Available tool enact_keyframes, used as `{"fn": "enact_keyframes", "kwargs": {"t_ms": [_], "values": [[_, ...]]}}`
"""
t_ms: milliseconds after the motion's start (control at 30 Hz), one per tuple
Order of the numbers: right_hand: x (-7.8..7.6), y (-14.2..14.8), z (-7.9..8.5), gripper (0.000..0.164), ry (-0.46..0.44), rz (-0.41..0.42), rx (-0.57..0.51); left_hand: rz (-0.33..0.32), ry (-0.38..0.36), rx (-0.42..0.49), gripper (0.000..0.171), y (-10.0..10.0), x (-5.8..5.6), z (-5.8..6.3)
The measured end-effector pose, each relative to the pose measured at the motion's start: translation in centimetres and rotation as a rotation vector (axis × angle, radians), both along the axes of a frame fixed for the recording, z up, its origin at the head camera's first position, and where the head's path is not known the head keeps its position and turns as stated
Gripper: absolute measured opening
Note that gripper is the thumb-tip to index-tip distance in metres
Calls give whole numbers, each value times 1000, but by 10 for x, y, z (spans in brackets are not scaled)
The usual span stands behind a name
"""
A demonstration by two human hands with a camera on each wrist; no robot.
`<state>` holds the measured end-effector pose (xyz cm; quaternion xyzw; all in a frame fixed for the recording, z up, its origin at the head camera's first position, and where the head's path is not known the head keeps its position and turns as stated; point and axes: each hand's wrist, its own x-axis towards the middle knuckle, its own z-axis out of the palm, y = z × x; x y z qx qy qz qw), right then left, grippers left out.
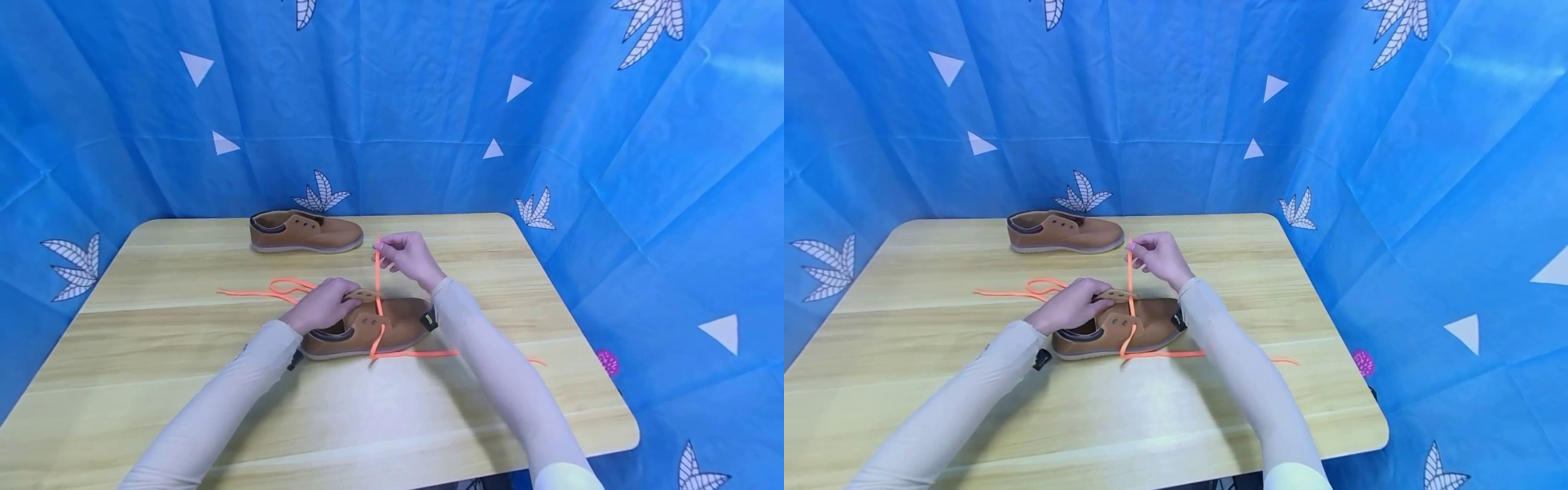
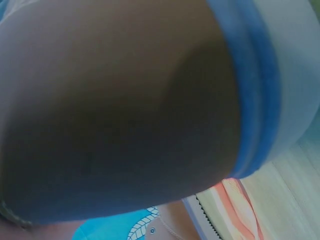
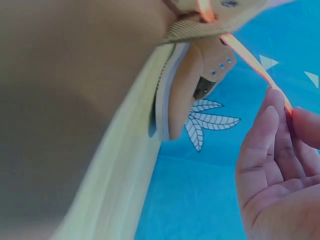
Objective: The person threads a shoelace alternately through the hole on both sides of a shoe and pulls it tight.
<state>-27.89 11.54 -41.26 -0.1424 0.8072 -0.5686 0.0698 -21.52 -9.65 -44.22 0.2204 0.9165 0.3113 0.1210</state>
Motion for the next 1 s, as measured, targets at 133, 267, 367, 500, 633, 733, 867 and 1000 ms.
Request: {"fn": "enact_keyframes", "kwargs": {"t_ms": [133,267,367,500,633,733,867,1000], "values": [[-4,-2,10,24,12,-15,-21,7,-10,7,10,0,0,0],[-8,-3,19,25,22,-32,-22,1,2,10,11,0,0,-2],[-10,-3,27,25,48,-38,-21,-7,16,8,14,0,-1,-2],[-12,-4,38,24,88,-42,-34,-16,29,3,16,0,-1,-3],[-11,-6,49,23,97,-42,-53,-17,29,6,16,0,-1,-3],[-12,-7,56,24,102,-44,-60,-19,31,8,17,-1,-1,-4],[-13,-7,64,26,119,-52,-63,-14,35,7,15,-1,-2,-4],[-15,-7,74,23,147,-54,-76,-10,27,4,14,-2,-2,-4]]}}
